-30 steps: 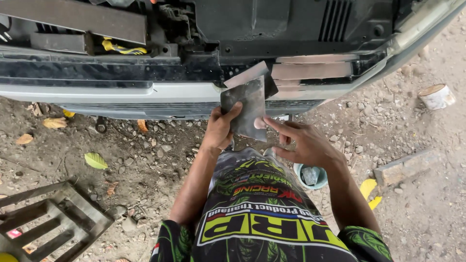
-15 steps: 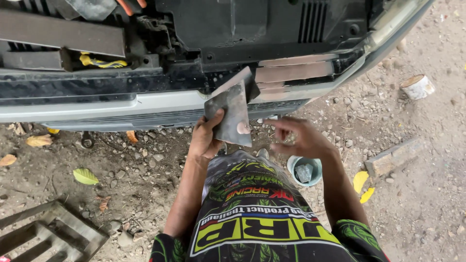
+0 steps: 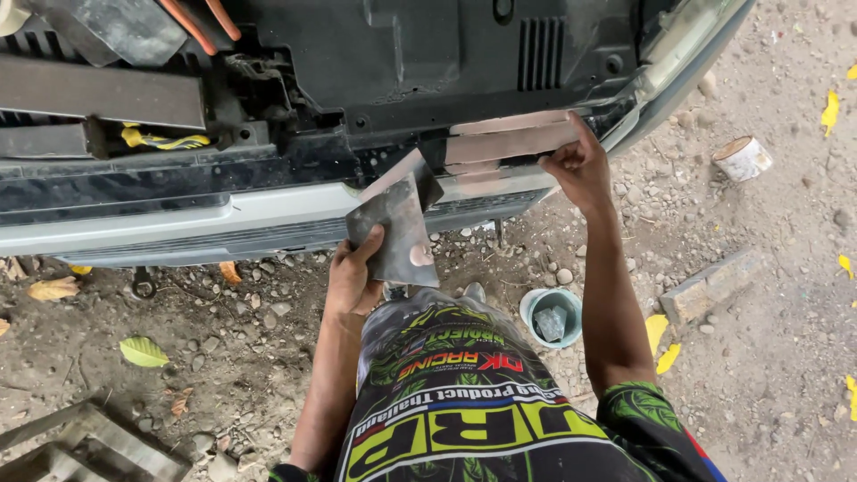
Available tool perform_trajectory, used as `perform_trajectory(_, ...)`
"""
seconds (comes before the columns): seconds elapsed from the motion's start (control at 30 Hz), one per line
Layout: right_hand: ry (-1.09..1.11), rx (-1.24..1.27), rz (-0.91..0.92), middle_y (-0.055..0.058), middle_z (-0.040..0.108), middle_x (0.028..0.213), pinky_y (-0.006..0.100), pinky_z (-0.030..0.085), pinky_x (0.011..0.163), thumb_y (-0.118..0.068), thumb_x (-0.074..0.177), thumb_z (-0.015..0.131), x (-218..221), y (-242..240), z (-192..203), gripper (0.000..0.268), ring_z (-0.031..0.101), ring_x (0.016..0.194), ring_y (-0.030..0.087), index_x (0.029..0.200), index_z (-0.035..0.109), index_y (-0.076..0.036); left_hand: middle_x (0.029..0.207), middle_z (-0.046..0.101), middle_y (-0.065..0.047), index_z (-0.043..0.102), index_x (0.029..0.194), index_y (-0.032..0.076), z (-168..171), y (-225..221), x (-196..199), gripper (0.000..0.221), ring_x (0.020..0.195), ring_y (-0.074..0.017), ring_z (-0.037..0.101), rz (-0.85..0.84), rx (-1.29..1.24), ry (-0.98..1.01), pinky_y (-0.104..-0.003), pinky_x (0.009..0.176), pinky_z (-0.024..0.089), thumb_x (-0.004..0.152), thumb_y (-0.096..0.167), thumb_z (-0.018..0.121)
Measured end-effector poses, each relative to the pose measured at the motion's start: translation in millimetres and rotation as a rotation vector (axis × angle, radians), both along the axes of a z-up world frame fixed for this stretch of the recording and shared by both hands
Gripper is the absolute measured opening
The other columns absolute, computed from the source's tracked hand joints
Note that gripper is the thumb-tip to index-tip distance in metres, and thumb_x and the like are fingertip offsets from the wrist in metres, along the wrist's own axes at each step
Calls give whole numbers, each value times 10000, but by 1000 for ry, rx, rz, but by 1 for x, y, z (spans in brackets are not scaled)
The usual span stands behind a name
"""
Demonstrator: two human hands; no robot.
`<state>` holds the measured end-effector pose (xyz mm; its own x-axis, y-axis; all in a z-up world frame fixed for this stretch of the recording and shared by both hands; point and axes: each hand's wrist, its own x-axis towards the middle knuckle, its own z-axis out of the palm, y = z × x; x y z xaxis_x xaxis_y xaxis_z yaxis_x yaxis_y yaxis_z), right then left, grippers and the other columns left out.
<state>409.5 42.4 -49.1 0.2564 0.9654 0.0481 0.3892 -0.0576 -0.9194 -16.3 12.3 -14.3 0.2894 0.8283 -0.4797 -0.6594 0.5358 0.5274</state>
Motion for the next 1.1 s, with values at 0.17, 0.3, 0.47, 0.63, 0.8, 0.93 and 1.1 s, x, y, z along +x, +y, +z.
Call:
perform_trajectory(0.17, -7, -27, -56, -6, 649, 877, 199, 538, 726, 7, 872, 849, 10, 5, -10, 890, 635, 812, 60, 1637, 405, -86, 1039, 727, -132, 621, 1134, -49, -2, -1, 2, 329, 881, -211, 740, 12, -14, 16, -319, 737, 635, 916, 146, 771)
perform_trajectory(0.3, -228, -65, -88, 17, 688, 879, 236, 576, 741, -61, 856, 866, -8, 6, 6, 939, 670, 803, 89, 1649, 361, -74, 1018, 731, -133, 626, 1120, -52, 4, 2, 6, 325, 854, -217, 745, 10, -13, 37, -328, 712, 642, 914, 153, 772)
perform_trajectory(0.47, -414, -99, -108, 49, 727, 844, 294, 593, 714, -148, 841, 864, -22, 11, 11, 982, 708, 736, 142, 1648, 311, -59, 1009, 730, -135, 628, 1121, -46, 5, 2, 7, 331, 816, -217, 749, -5, -23, 59, -328, 668, 643, 917, 170, 772)
perform_trajectory(0.63, -470, -161, -120, 60, 736, 834, 303, 609, 709, -172, 851, 857, -35, 17, 17, 1001, 714, 713, 169, 1638, 257, -22, 1000, 731, -150, 617, 1120, -61, 9, 3, 8, 354, 812, -228, 758, -14, -15, 29, -341, 668, 657, 909, 175, 777)
perform_trajectory(0.8, -469, -250, -70, 64, 755, 849, 326, 632, 712, -205, 863, 851, -62, 22, 20, 1064, 727, 702, 180, 1633, 153, 20, 992, 722, -172, 593, 1107, -74, 10, 4, 7, 354, 809, -252, 758, -9, -19, 36, -359, 661, 667, 914, 163, 771)
perform_trajectory(0.93, -459, -192, -55, 71, 758, 843, 333, 649, 738, -192, 854, 858, -86, 22, 13, 1056, 738, 732, 166, 1634, 176, 10, 1001, 721, -177, 589, 1111, -74, 15, 3, 2, 358, 814, -256, 762, 11, -21, 29, -361, 657, 668, 909, 156, 776)
perform_trajectory(1.1, -437, -181, 12, 67, 753, 851, 344, 630, 697, -223, 849, 869, -120, 25, 11, 1134, 723, 717, 178, 1636, 88, 12, 1003, 725, -168, 599, 1139, -66, 7, -1, -8, 324, 797, -248, 752, 31, -21, 4, -329, 630, 646, 942, 127, 770)
